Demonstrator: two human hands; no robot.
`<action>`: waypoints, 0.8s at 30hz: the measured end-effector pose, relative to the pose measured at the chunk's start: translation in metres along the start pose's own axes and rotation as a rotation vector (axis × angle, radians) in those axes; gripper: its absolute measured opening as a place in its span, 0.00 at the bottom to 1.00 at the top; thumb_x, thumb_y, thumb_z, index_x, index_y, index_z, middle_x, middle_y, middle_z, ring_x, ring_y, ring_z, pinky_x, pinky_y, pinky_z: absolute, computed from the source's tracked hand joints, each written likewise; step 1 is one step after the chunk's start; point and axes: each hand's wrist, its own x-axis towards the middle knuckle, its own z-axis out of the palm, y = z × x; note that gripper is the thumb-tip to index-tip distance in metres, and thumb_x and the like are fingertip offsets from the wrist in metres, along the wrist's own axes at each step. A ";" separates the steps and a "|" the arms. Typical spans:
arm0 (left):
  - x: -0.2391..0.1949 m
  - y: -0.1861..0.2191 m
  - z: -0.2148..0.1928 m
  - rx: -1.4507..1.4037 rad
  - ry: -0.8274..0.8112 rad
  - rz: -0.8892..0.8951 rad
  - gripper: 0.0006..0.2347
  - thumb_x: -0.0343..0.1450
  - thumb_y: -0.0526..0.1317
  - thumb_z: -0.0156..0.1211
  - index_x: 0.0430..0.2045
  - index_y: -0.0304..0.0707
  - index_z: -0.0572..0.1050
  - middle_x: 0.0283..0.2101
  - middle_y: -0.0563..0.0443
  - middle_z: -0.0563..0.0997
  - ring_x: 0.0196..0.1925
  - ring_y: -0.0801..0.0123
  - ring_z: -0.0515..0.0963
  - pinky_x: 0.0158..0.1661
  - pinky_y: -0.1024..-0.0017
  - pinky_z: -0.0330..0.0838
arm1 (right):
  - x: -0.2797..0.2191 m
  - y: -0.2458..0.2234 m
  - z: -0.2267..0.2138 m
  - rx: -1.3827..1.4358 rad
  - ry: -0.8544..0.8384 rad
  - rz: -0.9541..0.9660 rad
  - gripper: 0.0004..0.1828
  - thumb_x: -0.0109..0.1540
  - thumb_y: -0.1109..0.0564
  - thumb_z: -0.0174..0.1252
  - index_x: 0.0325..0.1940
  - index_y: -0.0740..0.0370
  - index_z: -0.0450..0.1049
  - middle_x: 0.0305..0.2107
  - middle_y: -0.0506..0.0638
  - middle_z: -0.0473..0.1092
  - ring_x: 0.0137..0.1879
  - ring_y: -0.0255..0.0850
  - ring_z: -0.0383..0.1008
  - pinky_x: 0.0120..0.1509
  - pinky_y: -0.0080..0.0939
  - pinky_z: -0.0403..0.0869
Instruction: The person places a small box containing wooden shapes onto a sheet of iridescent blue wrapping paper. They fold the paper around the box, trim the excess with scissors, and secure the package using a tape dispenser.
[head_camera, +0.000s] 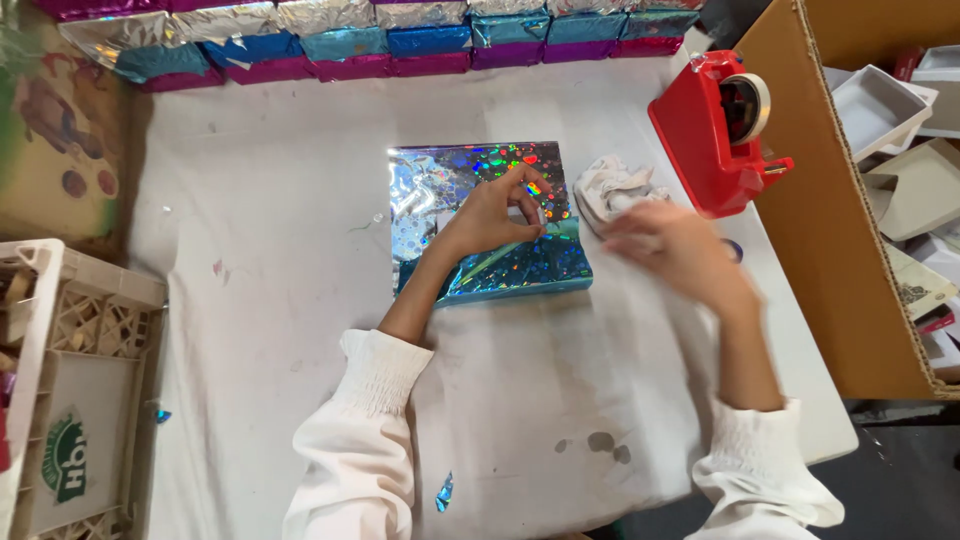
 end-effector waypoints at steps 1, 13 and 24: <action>0.001 -0.004 0.001 -0.020 -0.003 -0.008 0.21 0.61 0.29 0.70 0.47 0.37 0.70 0.29 0.54 0.85 0.35 0.74 0.86 0.52 0.72 0.78 | 0.002 -0.017 0.013 0.016 -0.051 -0.162 0.15 0.59 0.49 0.66 0.47 0.56 0.81 0.43 0.49 0.78 0.48 0.47 0.78 0.52 0.46 0.75; -0.026 0.037 -0.063 0.193 0.204 0.009 0.15 0.71 0.47 0.68 0.47 0.39 0.82 0.46 0.49 0.87 0.49 0.67 0.86 0.50 0.69 0.78 | 0.002 -0.048 0.061 -0.082 -0.089 -0.428 0.20 0.61 0.46 0.63 0.53 0.57 0.79 0.51 0.49 0.75 0.55 0.48 0.74 0.56 0.48 0.74; -0.040 -0.005 -0.048 0.592 -0.069 -0.186 0.28 0.55 0.57 0.77 0.44 0.41 0.83 0.39 0.40 0.85 0.44 0.49 0.84 0.45 0.59 0.76 | 0.021 -0.062 0.059 -0.157 -0.215 -0.278 0.16 0.60 0.46 0.63 0.48 0.55 0.80 0.47 0.48 0.76 0.50 0.49 0.76 0.50 0.49 0.75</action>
